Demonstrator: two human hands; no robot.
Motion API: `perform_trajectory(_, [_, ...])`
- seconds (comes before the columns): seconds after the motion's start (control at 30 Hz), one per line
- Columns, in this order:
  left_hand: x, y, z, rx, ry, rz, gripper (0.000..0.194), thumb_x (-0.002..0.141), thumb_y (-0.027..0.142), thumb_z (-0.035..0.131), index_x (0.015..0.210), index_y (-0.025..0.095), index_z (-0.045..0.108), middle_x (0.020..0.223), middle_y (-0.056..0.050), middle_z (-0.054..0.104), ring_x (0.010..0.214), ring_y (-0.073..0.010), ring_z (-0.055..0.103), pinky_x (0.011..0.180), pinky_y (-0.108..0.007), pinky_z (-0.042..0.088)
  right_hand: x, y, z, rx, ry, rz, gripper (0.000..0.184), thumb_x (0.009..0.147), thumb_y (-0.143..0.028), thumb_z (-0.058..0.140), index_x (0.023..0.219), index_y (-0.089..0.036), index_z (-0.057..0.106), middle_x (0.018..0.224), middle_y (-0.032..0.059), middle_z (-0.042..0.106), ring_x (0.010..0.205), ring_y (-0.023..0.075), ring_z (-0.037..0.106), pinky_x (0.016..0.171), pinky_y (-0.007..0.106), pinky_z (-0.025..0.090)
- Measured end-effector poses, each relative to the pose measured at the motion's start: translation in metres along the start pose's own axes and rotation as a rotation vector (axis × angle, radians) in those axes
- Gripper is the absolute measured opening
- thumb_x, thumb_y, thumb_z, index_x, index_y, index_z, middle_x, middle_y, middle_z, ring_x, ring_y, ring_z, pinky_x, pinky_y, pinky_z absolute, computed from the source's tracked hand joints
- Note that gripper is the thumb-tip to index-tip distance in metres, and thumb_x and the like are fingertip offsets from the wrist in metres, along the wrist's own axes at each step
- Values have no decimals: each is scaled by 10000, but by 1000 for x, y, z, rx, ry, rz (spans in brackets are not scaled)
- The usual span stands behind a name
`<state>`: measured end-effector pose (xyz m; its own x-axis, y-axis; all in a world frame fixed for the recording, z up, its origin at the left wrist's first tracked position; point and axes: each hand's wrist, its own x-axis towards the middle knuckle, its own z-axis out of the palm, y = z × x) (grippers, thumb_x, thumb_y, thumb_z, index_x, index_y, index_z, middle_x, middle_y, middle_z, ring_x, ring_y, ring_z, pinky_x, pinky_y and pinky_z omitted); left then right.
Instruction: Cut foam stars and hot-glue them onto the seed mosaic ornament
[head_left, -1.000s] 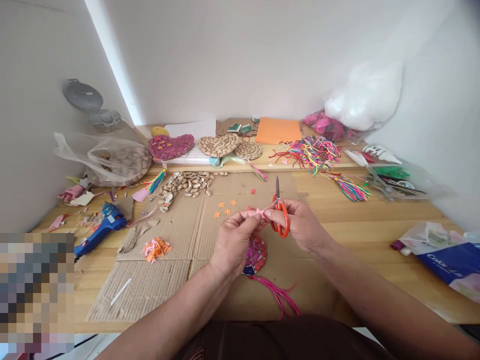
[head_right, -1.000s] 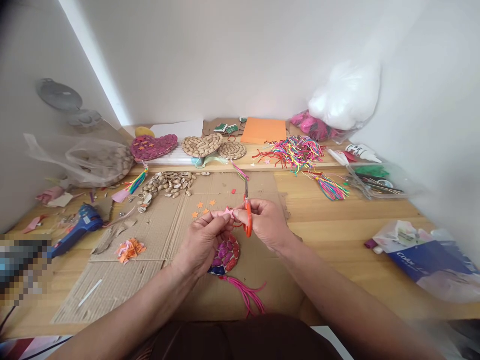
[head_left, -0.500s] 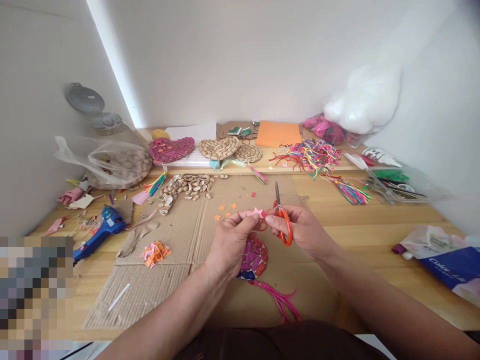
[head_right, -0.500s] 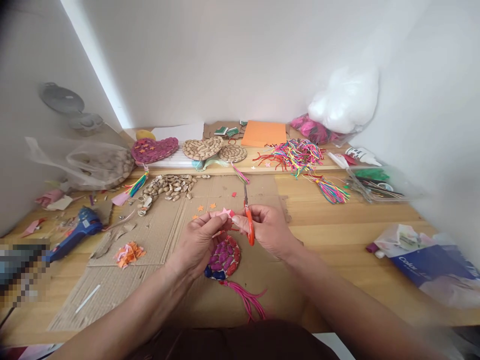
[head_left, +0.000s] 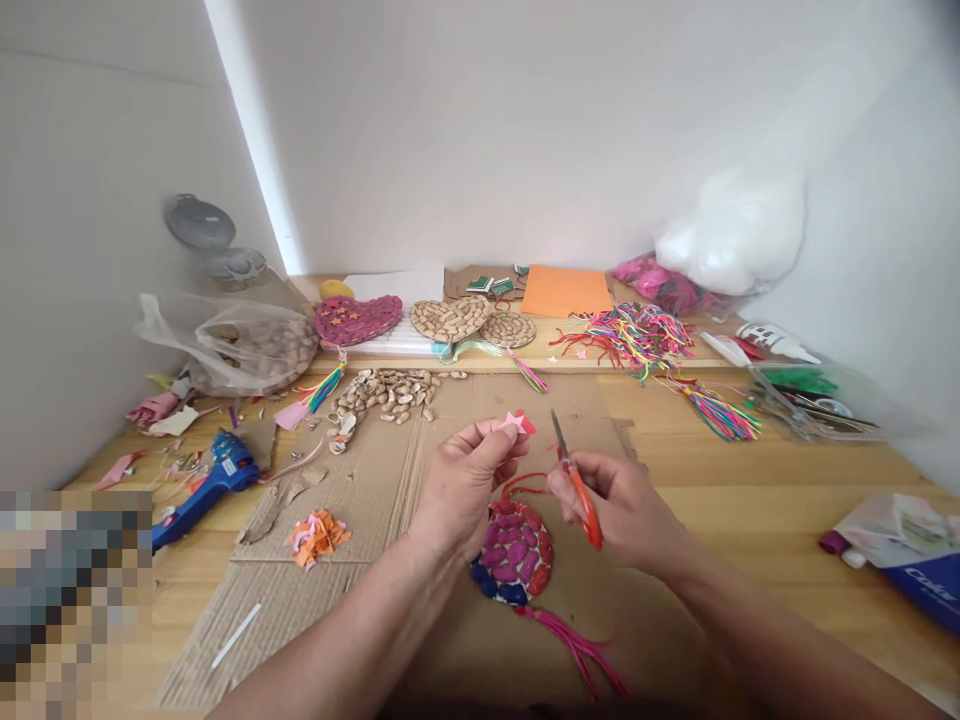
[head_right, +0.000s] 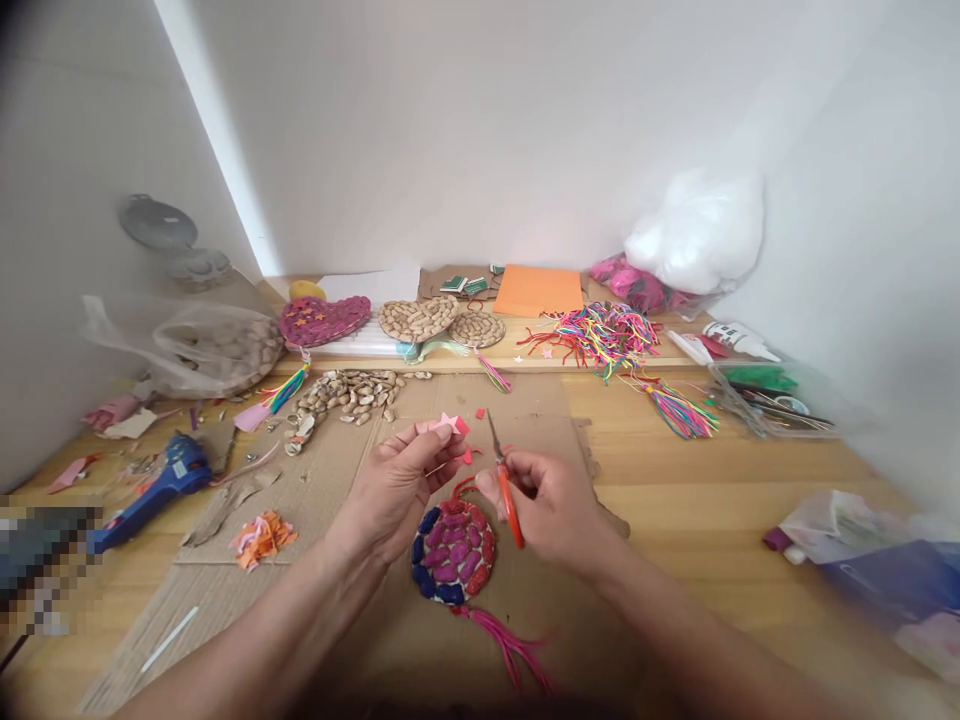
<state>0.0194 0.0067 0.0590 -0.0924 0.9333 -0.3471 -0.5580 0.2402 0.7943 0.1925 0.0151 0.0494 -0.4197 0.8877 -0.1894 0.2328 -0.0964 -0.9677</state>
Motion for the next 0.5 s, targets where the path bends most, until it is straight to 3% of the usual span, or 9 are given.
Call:
perform_trajectory(0.27, [8, 2, -16, 2, 2, -23, 274, 634, 334, 853, 773, 144, 713, 772, -21, 705, 700, -99, 635, 715, -236, 474, -1, -8, 4, -166, -151, 100, 378, 822, -409, 665, 606, -204, 432, 578, -48, 381, 572, 112, 316, 544, 275, 245])
perform_trajectory(0.5, [15, -8, -21, -44, 25, -61, 261, 632, 315, 854, 755, 142, 703, 746, -25, 702, 692, -93, 632, 682, -214, 479, 6, -1, 7, -208, -145, 144, 347, 830, -413, 681, 642, -200, 483, 576, -50, 389, 557, 109, 316, 517, 267, 241])
